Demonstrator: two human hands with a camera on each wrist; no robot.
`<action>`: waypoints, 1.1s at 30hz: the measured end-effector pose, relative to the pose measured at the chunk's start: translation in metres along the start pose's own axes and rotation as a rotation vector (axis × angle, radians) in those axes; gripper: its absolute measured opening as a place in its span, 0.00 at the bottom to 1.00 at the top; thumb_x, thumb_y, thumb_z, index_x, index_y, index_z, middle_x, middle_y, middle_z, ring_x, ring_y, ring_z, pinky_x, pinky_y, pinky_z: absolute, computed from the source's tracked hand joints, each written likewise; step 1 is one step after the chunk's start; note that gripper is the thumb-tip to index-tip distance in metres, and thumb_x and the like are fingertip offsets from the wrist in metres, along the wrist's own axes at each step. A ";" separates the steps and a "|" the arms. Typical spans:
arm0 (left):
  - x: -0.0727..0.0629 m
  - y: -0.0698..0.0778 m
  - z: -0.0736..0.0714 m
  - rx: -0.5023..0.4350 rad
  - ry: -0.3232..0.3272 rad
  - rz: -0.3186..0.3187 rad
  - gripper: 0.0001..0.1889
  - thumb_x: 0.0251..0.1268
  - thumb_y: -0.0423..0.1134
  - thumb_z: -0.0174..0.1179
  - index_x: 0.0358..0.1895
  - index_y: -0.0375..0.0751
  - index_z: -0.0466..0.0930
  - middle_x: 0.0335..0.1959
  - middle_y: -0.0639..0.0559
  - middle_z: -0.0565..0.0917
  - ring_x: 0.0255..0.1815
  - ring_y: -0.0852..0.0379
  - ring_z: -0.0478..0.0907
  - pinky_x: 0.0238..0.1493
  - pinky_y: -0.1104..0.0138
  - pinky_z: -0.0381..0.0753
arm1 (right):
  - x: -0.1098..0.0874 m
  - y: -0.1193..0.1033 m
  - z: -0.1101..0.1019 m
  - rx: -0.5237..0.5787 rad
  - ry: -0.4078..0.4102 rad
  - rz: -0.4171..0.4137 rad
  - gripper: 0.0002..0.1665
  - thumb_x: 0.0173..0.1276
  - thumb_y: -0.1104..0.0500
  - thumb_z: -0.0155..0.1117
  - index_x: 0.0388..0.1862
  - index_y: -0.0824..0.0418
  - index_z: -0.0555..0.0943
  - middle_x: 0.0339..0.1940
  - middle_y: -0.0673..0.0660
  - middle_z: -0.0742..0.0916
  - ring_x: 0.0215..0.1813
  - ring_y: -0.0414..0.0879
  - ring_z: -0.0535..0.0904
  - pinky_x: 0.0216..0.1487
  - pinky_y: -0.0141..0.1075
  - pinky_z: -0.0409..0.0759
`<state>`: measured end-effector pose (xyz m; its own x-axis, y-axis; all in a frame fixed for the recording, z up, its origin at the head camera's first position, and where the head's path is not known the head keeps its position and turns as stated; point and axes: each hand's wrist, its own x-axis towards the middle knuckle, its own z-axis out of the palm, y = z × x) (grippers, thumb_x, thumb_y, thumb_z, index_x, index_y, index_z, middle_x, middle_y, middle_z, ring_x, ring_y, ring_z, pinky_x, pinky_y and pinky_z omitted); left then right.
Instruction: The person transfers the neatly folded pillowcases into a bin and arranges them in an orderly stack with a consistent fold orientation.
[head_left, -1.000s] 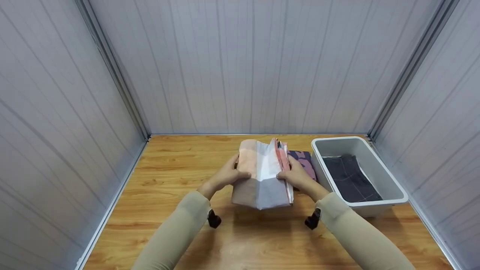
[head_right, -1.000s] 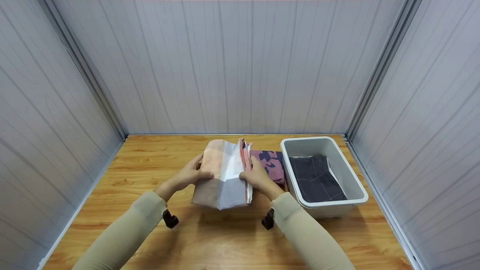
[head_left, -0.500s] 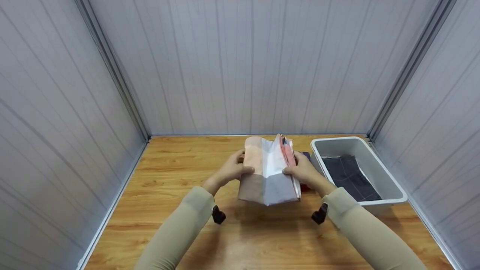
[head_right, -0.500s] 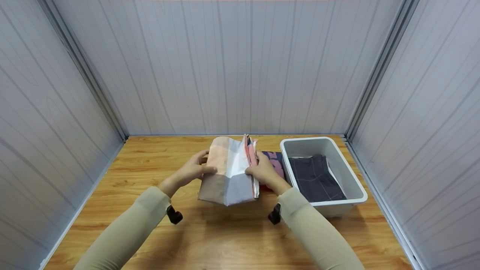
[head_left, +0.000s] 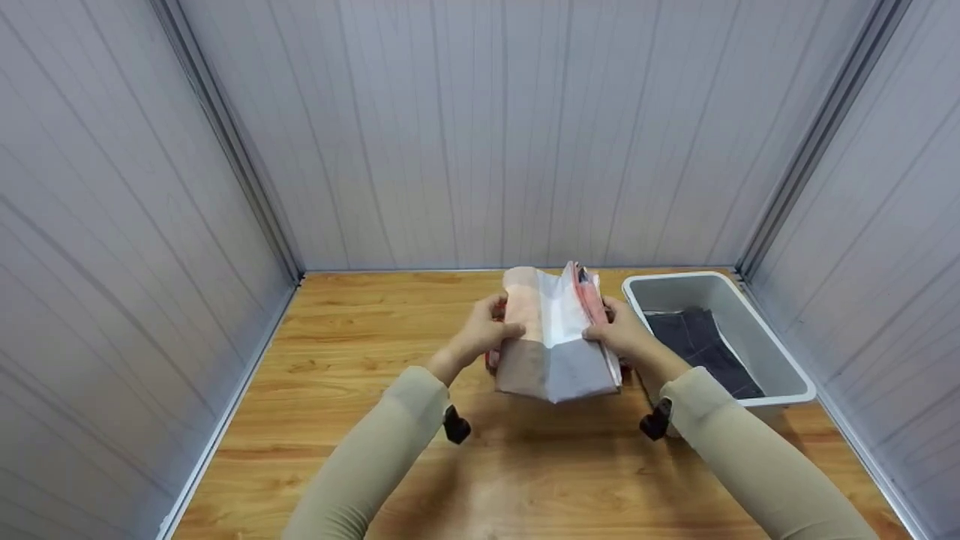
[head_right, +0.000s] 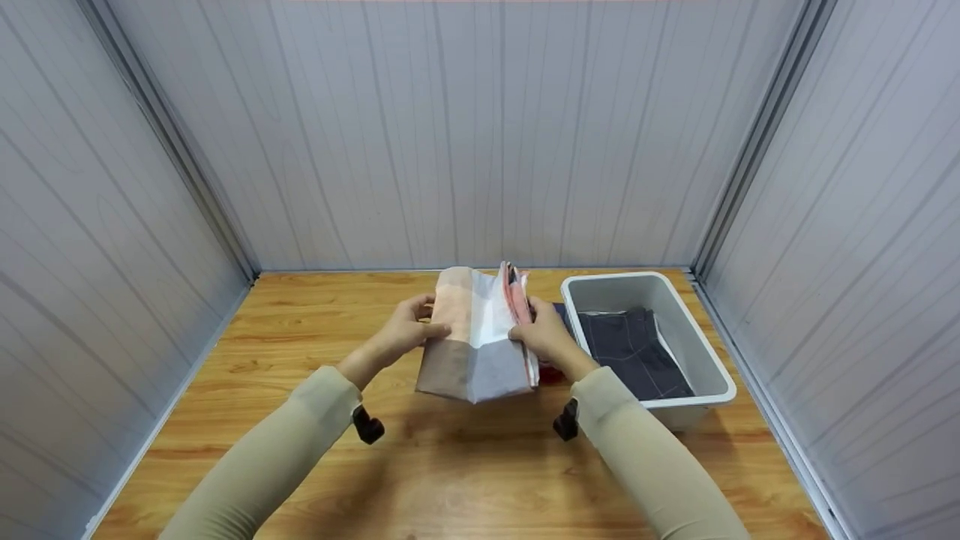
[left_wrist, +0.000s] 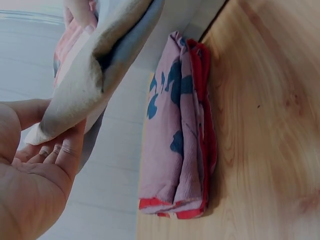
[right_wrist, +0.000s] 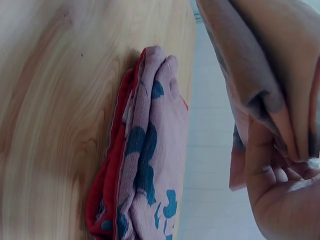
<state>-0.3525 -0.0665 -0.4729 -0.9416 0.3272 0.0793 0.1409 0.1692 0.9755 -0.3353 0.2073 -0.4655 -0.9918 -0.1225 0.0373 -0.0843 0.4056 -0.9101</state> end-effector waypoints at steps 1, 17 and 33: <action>0.001 0.000 0.002 -0.008 0.001 -0.002 0.16 0.63 0.27 0.69 0.50 0.35 0.75 0.37 0.51 0.77 0.37 0.57 0.74 0.34 0.70 0.76 | 0.000 0.000 -0.002 -0.009 0.002 -0.006 0.39 0.57 0.71 0.68 0.70 0.78 0.73 0.59 0.71 0.86 0.51 0.49 0.82 0.49 0.30 0.80; 0.011 0.004 0.027 -0.058 -0.019 -0.034 0.28 0.67 0.26 0.68 0.69 0.28 0.72 0.61 0.31 0.84 0.53 0.50 0.83 0.52 0.62 0.88 | -0.004 0.009 -0.028 -0.146 0.021 -0.032 0.43 0.61 0.69 0.70 0.77 0.76 0.71 0.63 0.73 0.86 0.55 0.51 0.81 0.51 0.28 0.77; 0.020 0.015 0.050 -0.097 -0.002 -0.025 0.29 0.66 0.26 0.68 0.70 0.31 0.73 0.50 0.40 0.85 0.41 0.56 0.82 0.37 0.68 0.87 | -0.006 0.007 -0.057 -0.174 0.017 -0.018 0.36 0.66 0.67 0.71 0.73 0.74 0.74 0.64 0.72 0.85 0.55 0.50 0.80 0.52 0.31 0.77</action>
<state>-0.3542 -0.0112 -0.4666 -0.9440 0.3254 0.0543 0.0869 0.0864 0.9925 -0.3350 0.2624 -0.4488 -0.9913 -0.1163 0.0613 -0.1161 0.5546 -0.8240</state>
